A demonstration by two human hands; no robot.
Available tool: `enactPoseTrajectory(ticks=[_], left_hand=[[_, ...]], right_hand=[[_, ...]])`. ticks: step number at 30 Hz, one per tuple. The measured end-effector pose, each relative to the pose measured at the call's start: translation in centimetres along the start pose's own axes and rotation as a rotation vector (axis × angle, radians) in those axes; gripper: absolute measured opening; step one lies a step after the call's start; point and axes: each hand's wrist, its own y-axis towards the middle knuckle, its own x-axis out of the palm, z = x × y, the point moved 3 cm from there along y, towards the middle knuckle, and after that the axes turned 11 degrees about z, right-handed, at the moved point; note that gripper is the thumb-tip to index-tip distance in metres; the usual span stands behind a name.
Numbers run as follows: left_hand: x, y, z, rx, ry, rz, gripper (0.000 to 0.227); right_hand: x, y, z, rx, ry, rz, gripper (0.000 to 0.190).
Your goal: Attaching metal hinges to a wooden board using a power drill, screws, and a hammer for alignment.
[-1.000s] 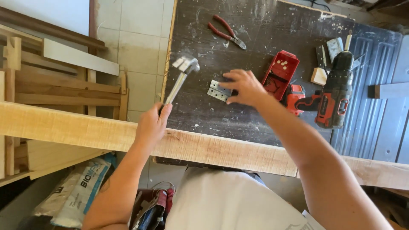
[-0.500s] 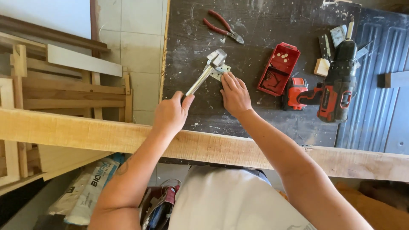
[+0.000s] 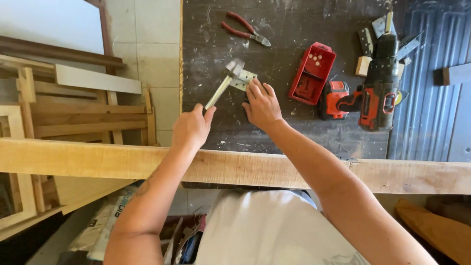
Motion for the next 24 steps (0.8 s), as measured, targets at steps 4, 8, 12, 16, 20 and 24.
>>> enactPoseTrajectory(ticks=[4, 8, 12, 16, 20, 24], left_hand=[[-0.7, 1.5, 0.4, -0.004, -0.054, 0.023, 0.071], [-1.9, 0.0, 0.1, -0.022, -0.053, 0.022, 0.068], [1.3, 0.6, -1.6, -0.074, -0.030, -0.025, 0.069], [-0.7, 0.9, -0.4, -0.053, -0.047, -0.025, 0.065], [-1.6, -0.5, 0.5, -0.005, -0.071, 0.043, 0.073], [0.2, -0.1, 1.4, 0.015, -0.024, -0.022, 0.067]], right_hand=[[-0.3, 1.2, 0.8, -0.012, -0.039, 0.011, 0.060], [0.3, 0.9, 0.4, -0.026, -0.014, 0.015, 0.063], [-0.3, 0.4, 0.0, -0.005, -0.026, -0.028, 0.066], [-1.7, 1.0, 0.7, -0.025, -0.026, -0.035, 0.067], [-0.9, 0.3, 0.1, 0.023, -0.021, -0.075, 0.069], [-0.5, -0.1, 0.5, 0.071, 0.006, -0.090, 0.070]])
